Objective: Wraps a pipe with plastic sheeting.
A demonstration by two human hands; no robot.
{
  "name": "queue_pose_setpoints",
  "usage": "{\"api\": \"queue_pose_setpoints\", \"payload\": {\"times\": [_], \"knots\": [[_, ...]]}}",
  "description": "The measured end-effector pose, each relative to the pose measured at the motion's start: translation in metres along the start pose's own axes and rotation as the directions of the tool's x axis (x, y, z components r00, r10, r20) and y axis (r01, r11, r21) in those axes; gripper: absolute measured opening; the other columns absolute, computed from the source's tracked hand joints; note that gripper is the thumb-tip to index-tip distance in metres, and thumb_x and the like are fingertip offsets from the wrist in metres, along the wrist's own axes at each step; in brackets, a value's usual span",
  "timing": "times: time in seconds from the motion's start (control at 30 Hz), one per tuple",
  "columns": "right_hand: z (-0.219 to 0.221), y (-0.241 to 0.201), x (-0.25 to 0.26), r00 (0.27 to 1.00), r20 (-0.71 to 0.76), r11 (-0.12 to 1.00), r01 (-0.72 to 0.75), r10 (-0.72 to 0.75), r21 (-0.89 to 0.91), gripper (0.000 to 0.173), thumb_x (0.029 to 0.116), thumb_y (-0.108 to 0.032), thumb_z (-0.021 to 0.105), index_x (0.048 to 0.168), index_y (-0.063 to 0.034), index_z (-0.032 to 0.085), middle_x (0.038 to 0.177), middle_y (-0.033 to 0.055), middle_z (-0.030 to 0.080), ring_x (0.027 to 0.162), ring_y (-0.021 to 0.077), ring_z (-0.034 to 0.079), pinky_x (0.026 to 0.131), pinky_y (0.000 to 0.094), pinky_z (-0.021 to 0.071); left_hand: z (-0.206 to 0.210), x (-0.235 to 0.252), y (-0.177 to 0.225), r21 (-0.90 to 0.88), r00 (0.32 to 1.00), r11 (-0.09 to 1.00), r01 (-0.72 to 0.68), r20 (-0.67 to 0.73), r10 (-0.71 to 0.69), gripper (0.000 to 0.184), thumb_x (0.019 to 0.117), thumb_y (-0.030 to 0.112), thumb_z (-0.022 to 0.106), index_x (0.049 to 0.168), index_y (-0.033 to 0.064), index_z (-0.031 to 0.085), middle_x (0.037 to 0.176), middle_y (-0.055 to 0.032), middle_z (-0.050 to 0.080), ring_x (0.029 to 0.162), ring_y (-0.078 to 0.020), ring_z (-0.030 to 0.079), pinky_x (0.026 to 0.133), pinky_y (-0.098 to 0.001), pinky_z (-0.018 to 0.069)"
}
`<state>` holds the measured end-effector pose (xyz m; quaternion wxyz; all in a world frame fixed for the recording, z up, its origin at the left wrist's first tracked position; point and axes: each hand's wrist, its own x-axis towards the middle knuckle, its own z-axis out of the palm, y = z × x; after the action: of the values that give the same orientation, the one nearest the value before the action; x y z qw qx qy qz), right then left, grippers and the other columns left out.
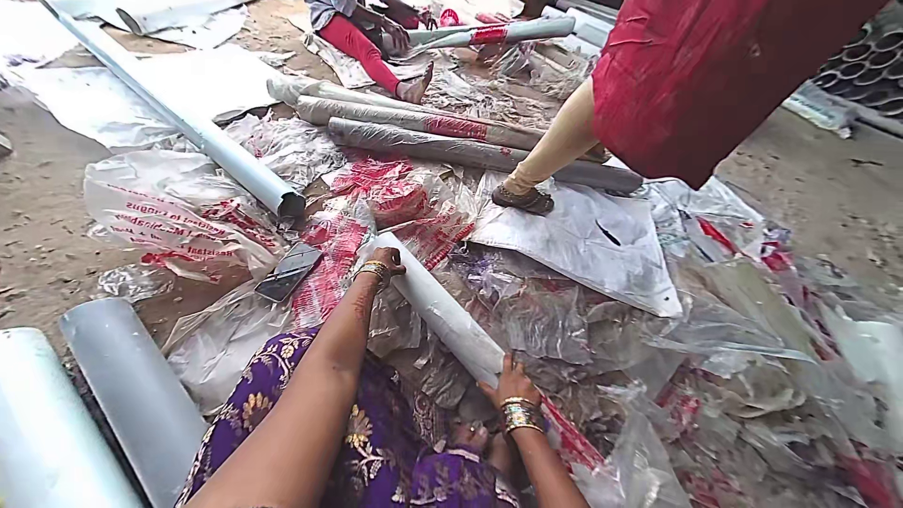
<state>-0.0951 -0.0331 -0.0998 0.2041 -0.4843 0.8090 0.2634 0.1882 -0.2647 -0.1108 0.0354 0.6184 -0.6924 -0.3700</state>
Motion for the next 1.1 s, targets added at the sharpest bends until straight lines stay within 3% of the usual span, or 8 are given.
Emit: {"api": "queue_pose_setpoints", "payload": {"times": [0.13,0.27,0.33,0.5,0.6,0.87,0.97,1.1], "knots": [[-0.001,0.0,-0.001,1.0,-0.006,1.0,0.003,-0.003,0.009,0.11,0.0866,-0.065,0.073,0.165,-0.0105,0.02,0.157,0.0264,0.042,0.12,0.0421,0.065,0.095,0.0538,0.0552,-0.002,0.001,-0.002,0.0,1.0,1.0,-0.005,0.002,0.005,0.036,0.0979,0.022,0.07,0.12,-0.0064,0.067,0.123,-0.0298,0.066,0.123,-0.0444,0.06,0.109,-0.0602,0.042],[-0.001,0.0,-0.002,1.0,-0.007,1.0,0.006,-0.006,0.006,0.109,0.0866,-0.065,0.073,0.166,-0.0115,0.02,0.157,0.0259,0.042,0.119,0.0416,0.066,0.095,0.054,0.0553,-0.005,0.002,-0.001,0.031,0.999,1.0,-0.005,0.037,0.004,0.052,0.0907,0.036,0.08,0.12,-0.005,0.068,0.124,-0.0287,0.066,0.124,-0.0435,0.061,0.109,-0.0601,0.0427],[0.0,0.0,-0.002,1.0,-0.01,1.0,0.006,-0.005,0.012,0.11,0.086,-0.065,0.074,0.166,-0.0111,0.02,0.157,0.0259,0.042,0.118,0.042,0.066,0.094,0.0539,0.0555,-0.005,0.001,0.001,0.045,0.999,0.999,0.0,0.035,-0.002,0.053,0.0906,0.037,0.079,0.122,-0.0044,0.067,0.125,-0.0282,0.066,0.124,-0.0434,0.06,0.109,-0.0607,0.0425],[0.001,0.0,0.0,1.0,-0.016,1.0,0.007,-0.007,0.005,0.11,0.0852,-0.065,0.074,0.165,-0.0115,0.021,0.156,0.0256,0.043,0.117,0.0417,0.066,0.093,0.0538,0.0563,-0.002,0.005,-0.007,0.027,0.999,0.999,-0.033,0.004,0.033,0.035,0.0958,0.021,0.072,0.119,-0.005,0.067,0.122,-0.028,0.068,0.122,-0.044,0.061,0.108,-0.0606,0.0431],[-0.001,0.0,-0.001,1.0,-0.012,1.0,0.009,-0.008,0.002,0.11,0.0859,-0.065,0.074,0.165,-0.0103,0.021,0.157,0.0258,0.043,0.118,0.0417,0.066,0.094,0.0531,0.0562,-0.003,0.005,-0.012,-0.022,0.998,0.998,-0.065,0.006,0.065,0.034,0.097,0.017,0.07,0.121,-0.0067,0.066,0.119,-0.029,0.068,0.118,-0.0439,0.063,0.107,-0.0589,0.044],[-0.001,0.0,-0.002,1.0,-0.017,1.0,0.005,-0.005,-0.005,0.11,0.0857,-0.065,0.074,0.165,-0.0105,0.02,0.156,0.0254,0.044,0.117,0.0418,0.067,0.093,0.0529,0.0565,-0.002,0.004,-0.007,-0.001,0.999,1.0,-0.023,0.023,0.023,0.054,0.0901,0.033,0.08,0.124,-0.0053,0.064,0.122,-0.0287,0.067,0.121,-0.0437,0.062,0.107,-0.0606,0.044],[-0.001,0.0,-0.001,1.0,-0.013,1.0,0.003,-0.003,0.003,0.112,0.0851,-0.066,0.074,0.166,-0.0108,0.02,0.156,0.0254,0.043,0.117,0.0412,0.067,0.093,0.0529,0.0565,-0.001,0.006,-0.01,-0.034,1.0,0.999,-0.007,-0.004,0.007,0.041,0.0958,0.025,0.073,0.122,-0.0053,0.065,0.121,-0.0292,0.067,0.12,-0.0447,0.062,0.106,-0.0621,0.0441],[-0.001,0.0,0.0,1.0,-0.009,1.0,0.001,-0.001,0.005,0.112,0.0849,-0.066,0.074,0.166,-0.0109,0.019,0.158,0.0248,0.042,0.117,0.0412,0.067,0.093,0.0534,0.0565,0.004,0.01,-0.022,-0.277,0.998,0.961,0.023,-0.055,-0.04,0.03,0.1038,0.014,0.055,0.126,-0.0053,0.063,0.121,-0.0286,0.065,0.113,-0.0401,0.064,0.101,-0.0555,0.0484]]}}
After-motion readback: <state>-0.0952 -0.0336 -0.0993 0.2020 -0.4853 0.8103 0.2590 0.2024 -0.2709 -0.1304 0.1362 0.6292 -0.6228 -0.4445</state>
